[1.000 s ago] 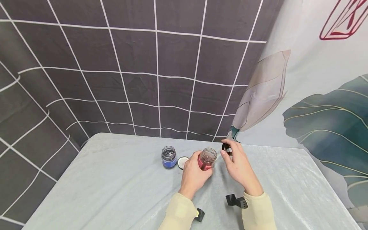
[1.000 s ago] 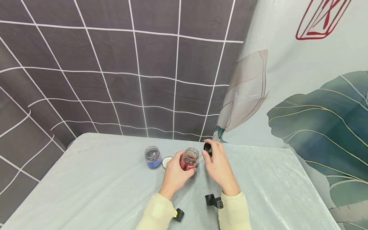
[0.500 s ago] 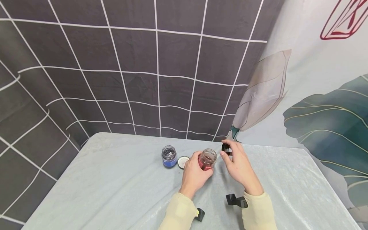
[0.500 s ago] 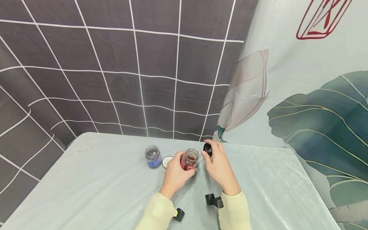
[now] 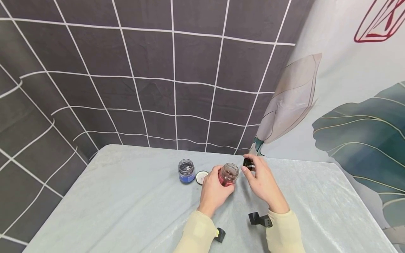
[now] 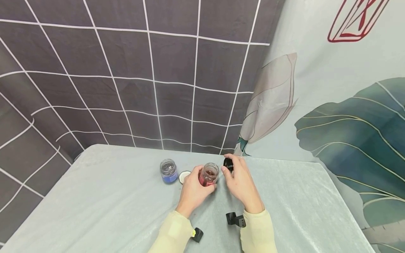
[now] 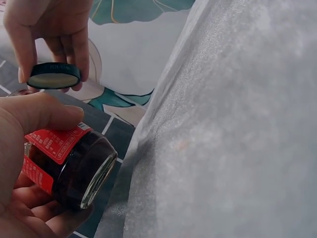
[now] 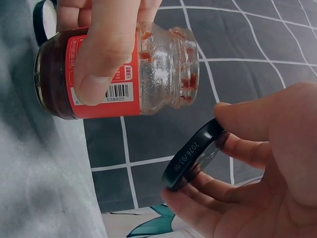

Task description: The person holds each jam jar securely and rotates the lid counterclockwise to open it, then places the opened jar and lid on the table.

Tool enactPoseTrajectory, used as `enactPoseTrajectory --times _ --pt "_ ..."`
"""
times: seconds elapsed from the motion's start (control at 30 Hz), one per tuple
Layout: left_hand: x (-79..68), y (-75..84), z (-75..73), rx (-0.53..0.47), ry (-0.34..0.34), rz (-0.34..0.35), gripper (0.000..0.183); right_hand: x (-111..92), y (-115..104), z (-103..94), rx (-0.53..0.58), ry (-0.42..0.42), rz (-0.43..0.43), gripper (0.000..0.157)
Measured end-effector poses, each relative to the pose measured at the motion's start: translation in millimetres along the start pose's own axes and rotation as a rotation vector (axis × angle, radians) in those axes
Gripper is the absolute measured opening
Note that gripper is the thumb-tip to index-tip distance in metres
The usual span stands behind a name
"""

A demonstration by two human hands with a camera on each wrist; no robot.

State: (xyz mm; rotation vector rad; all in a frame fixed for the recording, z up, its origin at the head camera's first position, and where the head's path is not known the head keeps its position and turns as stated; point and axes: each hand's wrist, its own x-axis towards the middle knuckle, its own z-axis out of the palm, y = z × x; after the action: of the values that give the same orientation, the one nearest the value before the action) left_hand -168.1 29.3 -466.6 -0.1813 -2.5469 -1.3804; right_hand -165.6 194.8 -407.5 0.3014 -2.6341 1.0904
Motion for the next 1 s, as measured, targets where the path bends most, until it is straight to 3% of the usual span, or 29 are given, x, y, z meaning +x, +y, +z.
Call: enactPoseTrajectory --times 1.0 --pt "2.7 -4.8 3.1 -0.020 -0.008 -0.004 0.060 1 13 0.4 -0.013 -0.048 -0.031 0.039"
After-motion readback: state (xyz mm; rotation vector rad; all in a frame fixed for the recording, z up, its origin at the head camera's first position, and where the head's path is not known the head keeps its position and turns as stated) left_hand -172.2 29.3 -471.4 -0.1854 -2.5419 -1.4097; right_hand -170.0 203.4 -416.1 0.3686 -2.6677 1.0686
